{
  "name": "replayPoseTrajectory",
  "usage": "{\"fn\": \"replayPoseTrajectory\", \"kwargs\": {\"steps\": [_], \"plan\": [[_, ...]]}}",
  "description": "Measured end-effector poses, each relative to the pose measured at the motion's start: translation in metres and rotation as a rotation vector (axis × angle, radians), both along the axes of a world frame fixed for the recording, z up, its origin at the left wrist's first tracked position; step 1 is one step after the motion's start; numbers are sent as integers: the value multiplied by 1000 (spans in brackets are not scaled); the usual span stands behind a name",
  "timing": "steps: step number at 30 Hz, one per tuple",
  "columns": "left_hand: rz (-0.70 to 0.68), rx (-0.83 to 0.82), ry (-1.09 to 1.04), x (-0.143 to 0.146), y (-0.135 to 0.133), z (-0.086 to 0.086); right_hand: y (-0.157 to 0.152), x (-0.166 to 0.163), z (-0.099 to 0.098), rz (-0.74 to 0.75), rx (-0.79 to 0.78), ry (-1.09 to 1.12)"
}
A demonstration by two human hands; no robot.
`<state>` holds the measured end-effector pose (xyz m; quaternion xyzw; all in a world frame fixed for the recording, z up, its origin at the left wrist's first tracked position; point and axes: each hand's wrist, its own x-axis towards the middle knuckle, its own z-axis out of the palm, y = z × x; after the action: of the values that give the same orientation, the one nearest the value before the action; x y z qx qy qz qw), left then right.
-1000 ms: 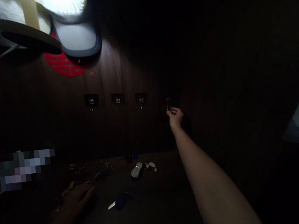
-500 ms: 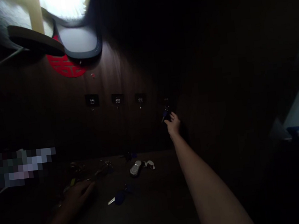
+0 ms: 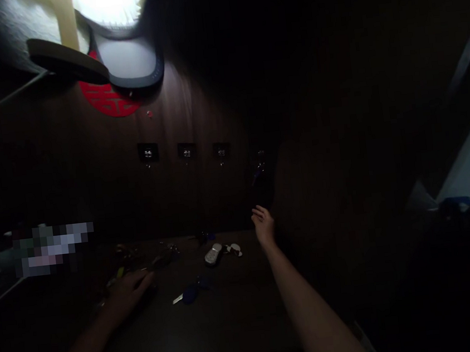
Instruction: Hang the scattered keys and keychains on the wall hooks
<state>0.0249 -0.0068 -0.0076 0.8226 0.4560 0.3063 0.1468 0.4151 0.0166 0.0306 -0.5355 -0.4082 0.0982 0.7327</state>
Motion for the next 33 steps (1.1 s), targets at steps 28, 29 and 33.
{"fn": "replayPoseTrajectory", "kwargs": {"steps": [28, 29, 33], "plan": [[64, 359, 239, 11, -6, 2, -57, -128, -42, 251, -251, -1013], [61, 347, 245, 14, -5, 0, -57, -131, -41, 284, -260, -1056], [71, 281, 271, 19, 0, -12, -59, -139, -41, 385, -284, -1173]]}}
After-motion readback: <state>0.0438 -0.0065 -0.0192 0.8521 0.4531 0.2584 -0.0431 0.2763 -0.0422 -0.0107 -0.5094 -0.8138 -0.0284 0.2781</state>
